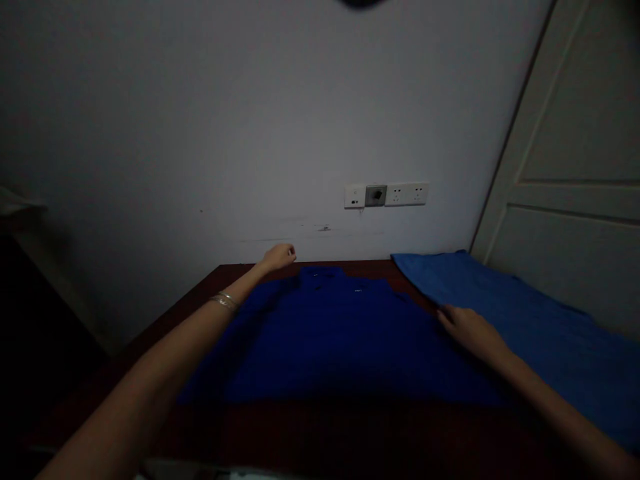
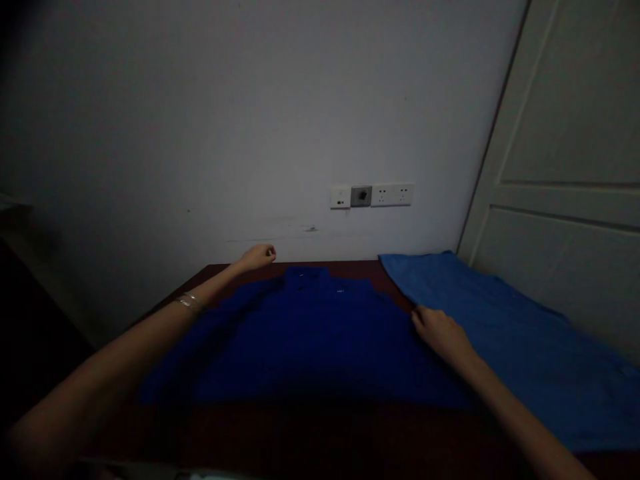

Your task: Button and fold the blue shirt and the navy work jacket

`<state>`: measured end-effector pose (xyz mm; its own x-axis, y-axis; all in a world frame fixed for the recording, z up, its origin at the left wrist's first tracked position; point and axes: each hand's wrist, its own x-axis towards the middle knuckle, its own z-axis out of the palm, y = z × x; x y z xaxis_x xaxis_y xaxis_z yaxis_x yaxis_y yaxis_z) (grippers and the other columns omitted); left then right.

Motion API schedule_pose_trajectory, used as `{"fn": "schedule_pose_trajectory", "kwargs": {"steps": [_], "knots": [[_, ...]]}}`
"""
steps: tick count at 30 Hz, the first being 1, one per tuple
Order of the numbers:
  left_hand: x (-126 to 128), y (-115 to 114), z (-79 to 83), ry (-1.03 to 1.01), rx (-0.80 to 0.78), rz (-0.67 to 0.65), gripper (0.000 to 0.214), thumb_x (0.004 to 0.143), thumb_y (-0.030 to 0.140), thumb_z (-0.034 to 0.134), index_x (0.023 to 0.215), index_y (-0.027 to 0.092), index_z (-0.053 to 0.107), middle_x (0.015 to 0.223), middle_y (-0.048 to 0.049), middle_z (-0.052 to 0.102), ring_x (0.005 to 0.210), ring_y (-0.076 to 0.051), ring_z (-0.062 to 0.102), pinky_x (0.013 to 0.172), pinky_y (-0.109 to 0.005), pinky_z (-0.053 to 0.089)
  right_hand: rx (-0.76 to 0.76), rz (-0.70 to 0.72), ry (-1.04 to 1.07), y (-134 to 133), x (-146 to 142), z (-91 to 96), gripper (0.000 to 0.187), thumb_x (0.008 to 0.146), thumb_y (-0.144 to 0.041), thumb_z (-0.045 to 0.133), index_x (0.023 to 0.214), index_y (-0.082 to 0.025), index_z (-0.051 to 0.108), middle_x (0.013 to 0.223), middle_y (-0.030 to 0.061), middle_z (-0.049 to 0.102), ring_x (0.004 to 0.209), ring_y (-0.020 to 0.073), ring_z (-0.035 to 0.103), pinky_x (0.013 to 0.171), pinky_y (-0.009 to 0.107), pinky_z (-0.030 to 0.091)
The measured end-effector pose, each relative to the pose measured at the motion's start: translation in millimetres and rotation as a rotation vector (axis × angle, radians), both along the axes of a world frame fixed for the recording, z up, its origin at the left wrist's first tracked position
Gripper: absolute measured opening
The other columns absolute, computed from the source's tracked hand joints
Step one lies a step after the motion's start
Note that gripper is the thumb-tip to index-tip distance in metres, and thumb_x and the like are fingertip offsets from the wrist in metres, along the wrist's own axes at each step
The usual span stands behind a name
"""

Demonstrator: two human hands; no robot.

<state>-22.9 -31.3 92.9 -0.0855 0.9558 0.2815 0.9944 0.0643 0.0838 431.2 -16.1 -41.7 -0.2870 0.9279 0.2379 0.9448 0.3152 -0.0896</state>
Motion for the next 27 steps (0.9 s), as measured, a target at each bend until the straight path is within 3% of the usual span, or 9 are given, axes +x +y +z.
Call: {"fn": "schedule_pose_trajectory", "kwargs": {"steps": [2,5,9,12,15,17,19,23,27], "knots": [[41,8,6.7,-0.086,0.102,-0.026,0.029,0.079,0.026,0.040,0.100,0.015,0.058,0.097,-0.0089,0.064,0.080,-0.015,0.059,0.066,-0.023,0.044,0.000,-0.014,0.013,-16,-1,2.4,0.035,0.087,-0.033,0.030,0.085,-0.016,0.059,0.083,0.0134,0.067,0.077,0.0253,0.064,0.062,0.031,0.042],[97,5,7.9,-0.761,0.356,-0.062,0.027,0.079,0.027,0.041,0.094,0.012,0.057,0.085,-0.0076,0.064,0.050,-0.008,0.052,0.046,-0.018,0.039,-0.001,-0.042,0.026,-37,-3,3.6,0.036,0.088,-0.035,0.028,0.091,-0.016,0.059,0.082,0.0138,0.067,0.079,0.0256,0.064,0.065,0.032,0.043],[150,-13,-6.9,-1.476,0.488,-0.051,0.023,0.077,0.027,0.044,0.091,0.012,0.053,0.077,-0.0035,0.059,0.038,-0.002,0.041,0.038,-0.015,0.029,0.004,-0.124,0.022,-64,-3,2.8,0.041,0.089,-0.039,0.023,0.098,-0.017,0.056,0.083,0.0141,0.067,0.077,0.0278,0.065,0.063,0.036,0.045],[178,-27,-23.8,-1.737,0.551,0.083,0.020,0.078,0.025,0.040,0.091,0.013,0.049,0.069,0.0006,0.053,0.036,-0.001,0.037,0.037,-0.014,0.026,0.028,-0.177,0.002,-80,-2,-1.4,0.043,0.089,-0.041,0.022,0.100,-0.017,0.055,0.086,0.0158,0.066,0.072,0.0306,0.065,0.060,0.040,0.046],[207,-42,-38.7,-1.696,0.587,0.051,0.015,0.076,0.022,0.043,0.087,0.015,0.049,0.063,0.0034,0.050,0.034,-0.002,0.033,0.037,-0.015,0.025,0.066,-0.216,-0.006,-91,0,-10.3,0.044,0.088,-0.041,0.021,0.105,-0.016,0.053,0.087,0.0178,0.065,0.069,0.0321,0.065,0.057,0.043,0.046],[224,-54,-46.8,-1.570,0.541,-0.141,0.014,0.071,0.017,0.047,0.085,0.016,0.049,0.062,0.0031,0.051,0.036,-0.003,0.037,0.039,-0.016,0.026,0.082,-0.222,-0.008,-95,1,-17.7,0.044,0.089,-0.041,0.020,0.106,-0.015,0.051,0.083,0.0181,0.065,0.065,0.0325,0.065,0.055,0.043,0.046],[233,-69,-54.2,-1.446,0.561,-0.194,0.015,0.069,0.014,0.048,0.084,0.017,0.050,0.064,0.0022,0.052,0.039,-0.004,0.040,0.042,-0.017,0.030,0.098,-0.215,-0.031,-97,3,-24.8,0.044,0.089,-0.040,0.020,0.105,-0.014,0.051,0.077,0.0173,0.065,0.063,0.0332,0.065,0.055,0.044,0.046],[208,-106,-68.9,-1.159,0.642,-0.022,0.016,0.070,0.013,0.047,0.085,0.018,0.052,0.069,0.0005,0.053,0.049,-0.008,0.046,0.052,-0.020,0.036,0.073,-0.215,-0.044,-98,12,-37.0,0.040,0.089,-0.040,0.021,0.099,-0.016,0.051,0.065,0.0130,0.065,0.061,0.0335,0.065,0.055,0.044,0.047],[140,-154,-83.0,-0.795,0.620,0.331,0.021,0.074,0.015,0.045,0.094,0.020,0.051,0.084,-0.0041,0.057,0.073,-0.015,0.055,0.067,-0.025,0.040,0.067,-0.152,0.002,-94,25,-50.6,0.036,0.089,-0.039,0.022,0.094,-0.019,0.051,0.064,0.0101,0.065,0.058,0.0322,0.065,0.054,0.044,0.047]]}}
